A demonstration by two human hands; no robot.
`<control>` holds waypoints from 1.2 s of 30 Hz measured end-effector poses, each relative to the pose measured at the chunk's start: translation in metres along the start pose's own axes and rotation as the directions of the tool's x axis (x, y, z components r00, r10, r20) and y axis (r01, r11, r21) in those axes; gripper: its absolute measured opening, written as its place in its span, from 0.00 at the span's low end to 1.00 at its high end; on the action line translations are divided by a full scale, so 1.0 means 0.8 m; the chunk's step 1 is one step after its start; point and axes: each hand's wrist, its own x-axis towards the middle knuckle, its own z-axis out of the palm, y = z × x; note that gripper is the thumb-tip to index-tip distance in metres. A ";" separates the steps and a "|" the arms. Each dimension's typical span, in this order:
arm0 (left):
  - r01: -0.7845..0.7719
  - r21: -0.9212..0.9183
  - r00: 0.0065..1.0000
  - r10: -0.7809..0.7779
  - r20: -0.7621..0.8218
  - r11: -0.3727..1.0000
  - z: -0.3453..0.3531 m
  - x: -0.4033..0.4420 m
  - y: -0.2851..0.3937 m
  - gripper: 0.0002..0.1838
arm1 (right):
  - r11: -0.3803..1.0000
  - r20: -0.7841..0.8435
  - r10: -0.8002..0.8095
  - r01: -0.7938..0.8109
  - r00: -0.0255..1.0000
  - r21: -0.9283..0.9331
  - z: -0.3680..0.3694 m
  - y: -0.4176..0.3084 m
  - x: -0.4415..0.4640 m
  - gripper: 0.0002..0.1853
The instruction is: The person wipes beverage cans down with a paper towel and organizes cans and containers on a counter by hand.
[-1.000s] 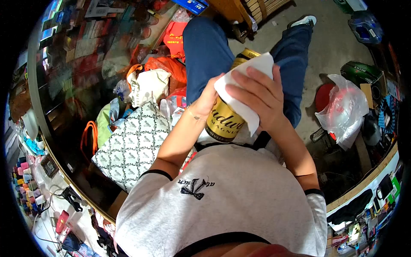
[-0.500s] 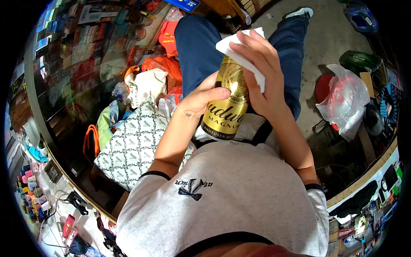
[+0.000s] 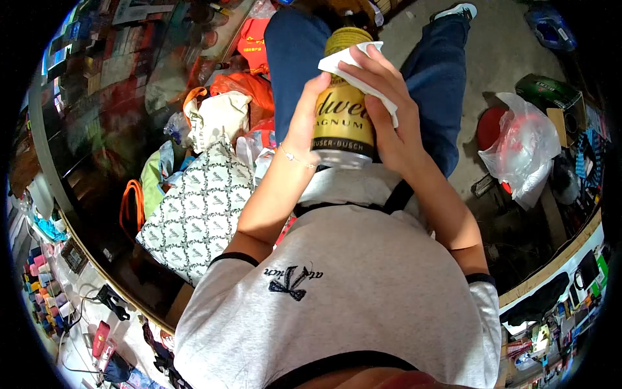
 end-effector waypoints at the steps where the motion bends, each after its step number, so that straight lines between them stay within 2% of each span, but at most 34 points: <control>1: 0.029 -0.022 0.999 -0.028 0.042 0.999 -0.008 -0.001 0.002 0.25 | 1.000 0.008 -0.016 0.016 1.000 0.003 0.002 0.001 -0.003 0.16; 4: 0.019 -0.121 0.996 -0.008 0.090 0.992 -0.009 0.000 0.006 0.22 | 0.991 0.034 -0.022 0.018 0.999 0.133 0.010 0.004 -0.008 0.16; 6: 0.012 -0.142 1.000 -0.010 0.011 0.990 -0.015 0.006 0.011 0.23 | 0.979 0.024 -0.012 0.007 1.000 0.202 0.015 -0.002 -0.008 0.16; 7: -0.075 0.014 0.987 0.076 -0.141 0.997 -0.018 0.011 0.008 0.23 | 0.970 0.020 -0.009 0.004 1.000 0.244 0.016 -0.003 -0.008 0.16; 8: -0.074 0.013 0.987 0.075 -0.139 0.997 -0.016 0.012 0.008 0.23 | 0.959 0.015 -0.004 -0.001 1.000 0.285 0.016 -0.003 -0.008 0.16; 10: 0.012 -0.096 0.984 -0.029 -0.179 0.995 -0.014 0.011 0.007 0.24 | 0.964 0.023 0.000 -0.006 1.000 0.265 0.013 0.003 -0.009 0.16; 12: 0.011 -0.060 0.981 -0.023 -0.193 0.998 -0.014 0.010 0.000 0.24 | 0.978 0.025 -0.025 0.019 0.999 0.208 0.011 0.004 -0.013 0.17; 13: -0.010 -0.014 0.960 0.006 -0.280 1.000 -0.009 0.010 -0.007 0.26 | 0.978 0.026 -0.023 0.017 0.999 0.210 0.013 0.005 -0.015 0.17; 14: -0.033 0.036 0.933 0.043 -0.357 0.999 -0.003 0.012 -0.008 0.29 | 0.986 -0.021 -0.084 0.086 0.996 0.144 0.015 0.007 -0.015 0.17; 15: -0.028 -0.110 0.971 0.001 -0.239 0.994 -0.010 0.016 -0.006 0.29 | 0.986 -0.063 -0.149 0.153 0.987 0.073 0.016 0.007 -0.013 0.18; 16: -0.031 -0.108 0.972 0.004 -0.236 0.994 -0.009 0.016 -0.009 0.29 | 0.985 -0.064 -0.153 0.158 0.986 0.073 0.015 0.006 -0.011 0.18; 18: -0.090 0.150 0.916 0.141 -0.375 0.985 0.027 0.010 -0.016 0.29 | 0.943 0.029 -0.265 0.265 0.964 -0.200 0.012 0.001 -0.011 0.21; 19: 0.018 -0.174 0.992 -0.039 -0.116 0.985 -0.010 0.022 -0.014 0.31 | 0.925 0.031 -0.294 0.292 0.955 -0.244 0.012 0.000 -0.010 0.21; 20: 0.085 -0.286 0.995 -0.094 -0.020 0.954 -0.016 0.020 -0.015 0.31 | 0.926 0.029 -0.290 0.288 0.957 -0.245 0.010 -0.001 -0.010 0.21; 22: 0.092 -0.323 0.992 -0.115 -0.054 0.942 -0.019 0.019 -0.018 0.31 | 0.843 0.099 -0.393 0.402 0.914 -0.357 0.008 -0.004 -0.007 0.19; 23: 0.085 -0.315 0.990 -0.116 -0.080 0.945 -0.015 0.018 -0.019 0.31 | 0.841 0.099 -0.398 0.406 0.912 -0.358 0.008 -0.004 -0.007 0.19; 25: 0.083 -0.317 0.988 -0.119 -0.096 0.945 -0.010 0.017 -0.021 0.32 | 0.820 0.154 -0.444 0.469 0.883 -0.328 0.009 -0.002 -0.009 0.18; 29: 0.129 -0.381 0.985 -0.162 -0.057 0.916 -0.011 0.015 -0.023 0.33 | 0.806 0.157 -0.505 0.529 0.849 -0.266 0.011 -0.001 -0.009 0.16; 32: 0.159 -0.417 0.981 -0.191 -0.035 0.895 -0.009 0.012 -0.024 0.33 | 0.743 0.174 -0.595 0.620 0.785 -0.253 0.010 0.002 -0.008 0.12; 34: 0.177 -0.433 0.979 -0.202 -0.013 0.884 -0.009 0.011 -0.023 0.34 | 0.731 0.042 -0.643 0.629 0.765 -0.263 0.015 0.000 -0.007 0.08; 36: 0.220 -0.467 0.974 -0.223 0.049 0.857 -0.011 0.010 -0.024 0.34 | 0.716 0.049 -0.668 0.659 0.743 -0.232 0.012 0.000 -0.005 0.08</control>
